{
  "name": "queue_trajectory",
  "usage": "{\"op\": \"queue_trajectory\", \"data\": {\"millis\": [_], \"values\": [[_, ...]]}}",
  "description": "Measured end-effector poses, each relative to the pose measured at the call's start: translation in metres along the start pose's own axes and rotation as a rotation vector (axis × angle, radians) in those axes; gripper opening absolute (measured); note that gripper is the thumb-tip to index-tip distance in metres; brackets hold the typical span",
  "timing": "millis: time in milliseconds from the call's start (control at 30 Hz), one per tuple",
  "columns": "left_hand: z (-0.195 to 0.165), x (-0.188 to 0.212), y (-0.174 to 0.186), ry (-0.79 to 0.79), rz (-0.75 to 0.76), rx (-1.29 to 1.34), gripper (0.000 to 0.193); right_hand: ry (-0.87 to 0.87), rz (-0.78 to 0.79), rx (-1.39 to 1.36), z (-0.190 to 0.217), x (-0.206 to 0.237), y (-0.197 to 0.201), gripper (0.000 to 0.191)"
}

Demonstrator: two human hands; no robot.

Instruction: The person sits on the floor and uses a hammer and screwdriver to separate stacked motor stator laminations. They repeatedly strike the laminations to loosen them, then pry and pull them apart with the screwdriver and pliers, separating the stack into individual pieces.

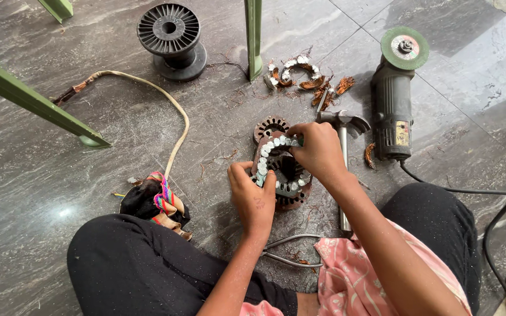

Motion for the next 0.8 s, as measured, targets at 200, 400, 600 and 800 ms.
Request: {"op": "queue_trajectory", "data": {"millis": [200, 400, 600, 800], "values": [[0.017, -0.012, -0.009, 0.145, 0.031, -0.051, 0.039, 0.108, -0.05, 0.044, 0.013, -0.003, 0.001, 0.038], [0.015, -0.016, -0.005, 0.109, 0.007, -0.077, 0.043, 0.188, -0.052, -0.051, 0.015, -0.012, 0.0, 0.04], [0.015, -0.027, -0.007, 0.204, 0.144, -0.268, 0.045, 0.111, -0.243, -0.317, 0.014, 0.003, 0.059, 0.033], [-0.041, -0.02, 0.008, -0.278, 0.051, -0.204, 0.024, 0.185, -0.745, -1.186, 0.017, 0.039, 0.134, 0.046]]}}
Point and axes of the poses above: each hand's wrist, its own x-axis away from the middle knuckle, its own y-axis out of the back of the hand, z = x × y, the point moved 9 cm from there along -x, towards the middle knuckle, and after that the axes turned 13 degrees about y, right-handed, at the moved point
